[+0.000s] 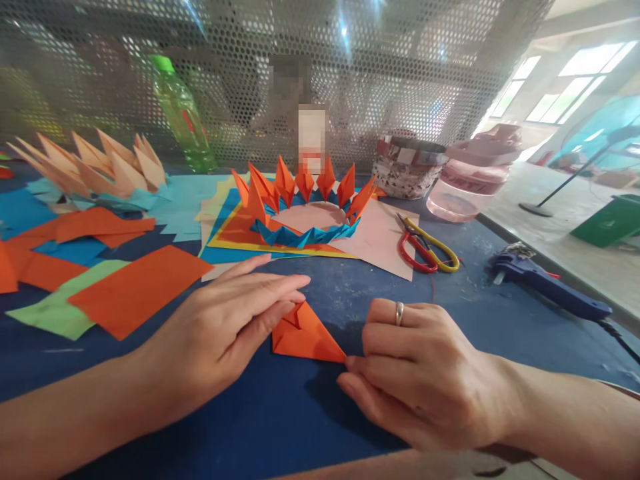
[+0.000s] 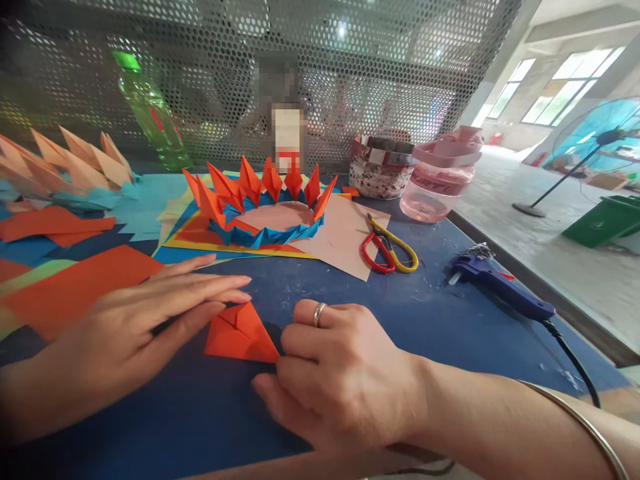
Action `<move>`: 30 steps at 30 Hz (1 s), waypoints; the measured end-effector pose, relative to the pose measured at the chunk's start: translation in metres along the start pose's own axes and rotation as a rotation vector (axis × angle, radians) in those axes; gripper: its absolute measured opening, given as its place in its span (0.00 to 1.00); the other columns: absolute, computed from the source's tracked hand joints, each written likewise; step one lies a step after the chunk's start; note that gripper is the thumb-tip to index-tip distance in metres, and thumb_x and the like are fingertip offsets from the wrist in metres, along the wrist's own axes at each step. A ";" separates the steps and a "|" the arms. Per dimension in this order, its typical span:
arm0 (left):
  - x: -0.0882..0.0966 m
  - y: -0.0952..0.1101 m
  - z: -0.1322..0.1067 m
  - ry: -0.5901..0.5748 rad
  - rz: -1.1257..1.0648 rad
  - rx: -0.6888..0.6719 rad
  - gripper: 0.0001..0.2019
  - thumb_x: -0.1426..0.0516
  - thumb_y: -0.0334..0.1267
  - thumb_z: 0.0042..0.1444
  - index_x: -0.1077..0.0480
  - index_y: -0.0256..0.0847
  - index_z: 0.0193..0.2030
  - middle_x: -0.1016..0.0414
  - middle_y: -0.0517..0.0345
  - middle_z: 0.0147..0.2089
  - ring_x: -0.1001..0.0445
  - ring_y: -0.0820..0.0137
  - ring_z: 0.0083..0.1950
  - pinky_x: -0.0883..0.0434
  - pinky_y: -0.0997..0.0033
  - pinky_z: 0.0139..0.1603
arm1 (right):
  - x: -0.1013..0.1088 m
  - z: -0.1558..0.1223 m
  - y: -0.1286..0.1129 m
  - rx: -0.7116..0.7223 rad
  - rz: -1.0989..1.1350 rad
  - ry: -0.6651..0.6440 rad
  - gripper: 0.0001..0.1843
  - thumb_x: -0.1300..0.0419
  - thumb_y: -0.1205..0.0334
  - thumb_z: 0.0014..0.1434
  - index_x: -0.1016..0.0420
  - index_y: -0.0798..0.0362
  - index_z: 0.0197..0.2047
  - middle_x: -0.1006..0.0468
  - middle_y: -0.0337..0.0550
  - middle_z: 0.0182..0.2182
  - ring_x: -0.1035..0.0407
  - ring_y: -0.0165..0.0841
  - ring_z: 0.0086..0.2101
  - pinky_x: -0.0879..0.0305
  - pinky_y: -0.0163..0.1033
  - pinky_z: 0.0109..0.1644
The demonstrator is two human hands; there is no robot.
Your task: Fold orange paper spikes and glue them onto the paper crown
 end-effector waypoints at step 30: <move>-0.006 -0.022 0.000 -0.056 -0.600 0.596 0.09 0.42 0.42 0.52 0.20 0.52 0.34 0.17 0.67 0.38 0.19 0.67 0.41 0.24 0.78 0.36 | 0.004 0.005 0.002 -0.109 0.018 -0.009 0.13 0.37 0.60 0.58 0.24 0.57 0.45 0.22 0.42 0.37 0.31 0.32 0.33 0.36 0.37 0.34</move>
Point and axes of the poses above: each hand's wrist, its own z-axis towards the middle knuckle, its own x-axis out of the back of the hand, y = z × x, the point moved 8 cm from there along z, towards the middle knuckle
